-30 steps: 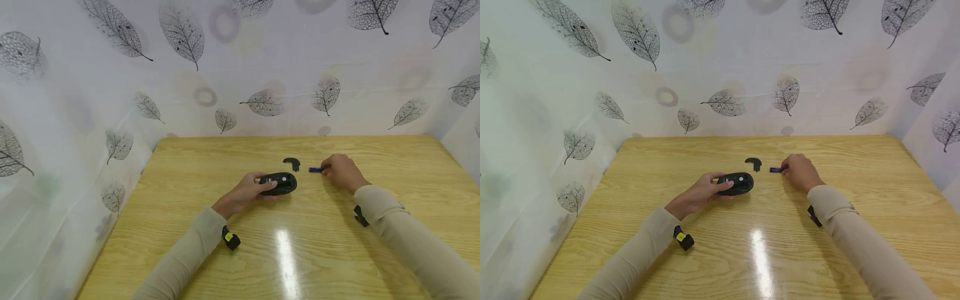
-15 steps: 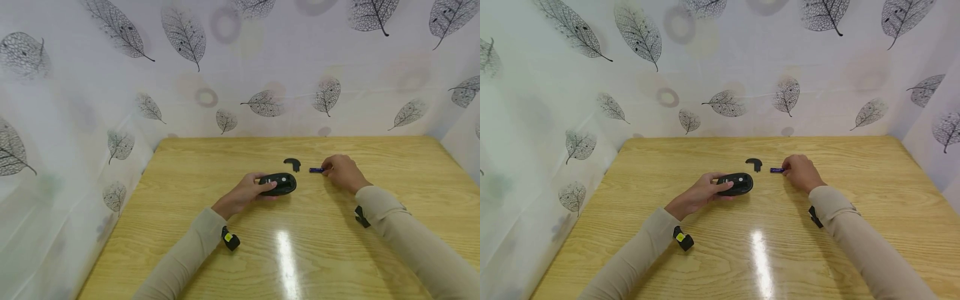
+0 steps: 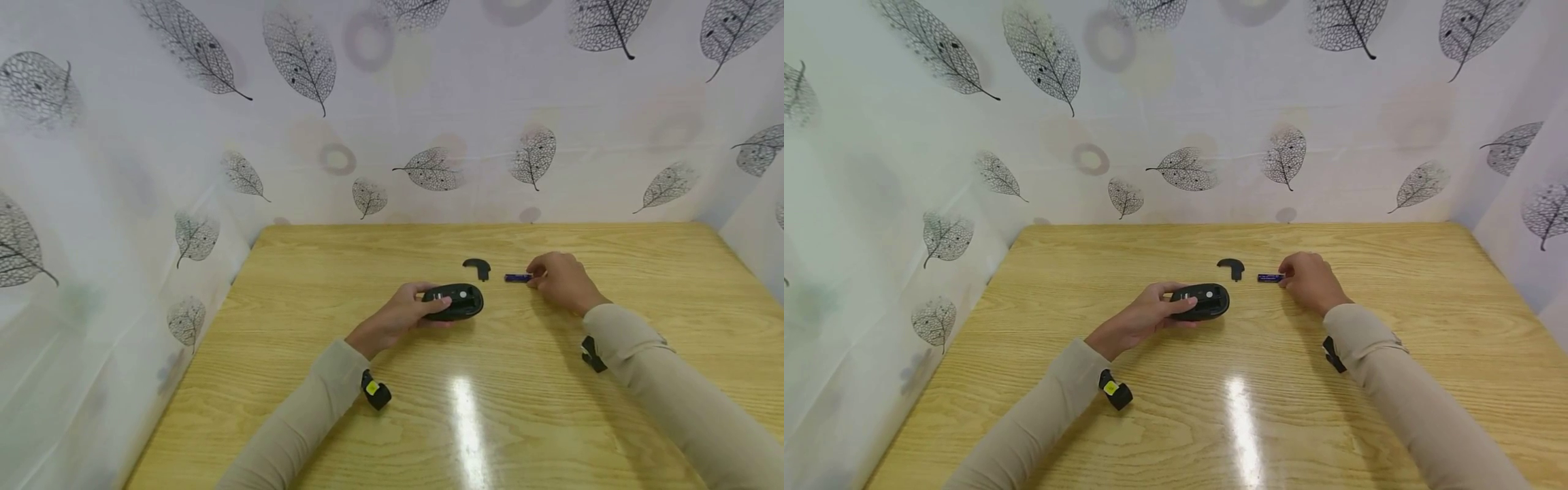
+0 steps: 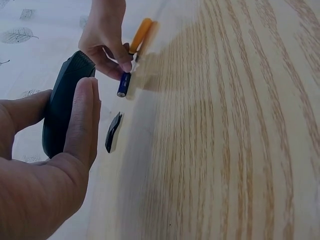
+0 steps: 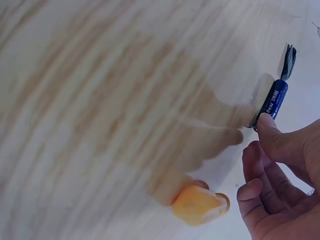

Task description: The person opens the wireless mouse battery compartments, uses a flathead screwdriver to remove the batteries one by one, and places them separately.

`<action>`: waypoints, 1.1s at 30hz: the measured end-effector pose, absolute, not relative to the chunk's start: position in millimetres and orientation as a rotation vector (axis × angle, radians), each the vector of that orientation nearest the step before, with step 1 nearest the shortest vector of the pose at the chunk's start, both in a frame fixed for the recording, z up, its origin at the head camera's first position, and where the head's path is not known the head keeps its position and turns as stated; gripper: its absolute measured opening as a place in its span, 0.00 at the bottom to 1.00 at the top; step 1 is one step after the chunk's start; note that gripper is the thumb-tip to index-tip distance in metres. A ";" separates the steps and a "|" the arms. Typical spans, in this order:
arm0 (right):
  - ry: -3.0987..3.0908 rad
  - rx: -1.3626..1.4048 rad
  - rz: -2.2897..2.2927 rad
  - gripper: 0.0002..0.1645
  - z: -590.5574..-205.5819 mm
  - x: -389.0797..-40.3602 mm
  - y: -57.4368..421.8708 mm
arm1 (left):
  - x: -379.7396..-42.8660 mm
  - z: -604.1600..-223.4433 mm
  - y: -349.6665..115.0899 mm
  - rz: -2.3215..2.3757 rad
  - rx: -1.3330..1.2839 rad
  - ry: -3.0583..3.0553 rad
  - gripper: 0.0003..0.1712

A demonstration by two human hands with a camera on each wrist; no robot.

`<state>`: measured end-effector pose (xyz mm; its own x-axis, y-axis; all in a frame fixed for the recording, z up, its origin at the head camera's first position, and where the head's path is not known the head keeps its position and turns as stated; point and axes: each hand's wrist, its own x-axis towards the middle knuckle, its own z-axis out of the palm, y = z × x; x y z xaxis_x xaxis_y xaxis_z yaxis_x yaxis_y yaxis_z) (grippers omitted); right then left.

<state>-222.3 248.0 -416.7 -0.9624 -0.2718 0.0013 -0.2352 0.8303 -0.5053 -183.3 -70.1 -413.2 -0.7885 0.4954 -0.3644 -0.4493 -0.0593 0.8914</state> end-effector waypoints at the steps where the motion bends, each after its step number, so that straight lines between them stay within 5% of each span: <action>1: 2.932 -0.400 -0.802 0.14 -416.1 -221.8 248.4 | -183.2 -413.6 -70.2 1.912 0.042 1.579 0.33; 12: 2.935 -0.373 -0.803 0.20 -402.4 -216.3 257.1 | -185.4 -421.6 -74.9 1.892 0.026 1.635 0.25; 33: 2.984 -0.369 -0.829 0.20 -389.9 -196.4 271.0 | -183.5 -427.1 -79.3 1.711 0.006 1.941 0.25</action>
<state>-196.4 271.0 -389.9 -0.9718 -0.2323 0.0414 -0.2204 0.8308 -0.5111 -183.5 -79.3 -427.1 -0.8503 0.3511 -0.3920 -0.3447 0.1913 0.9190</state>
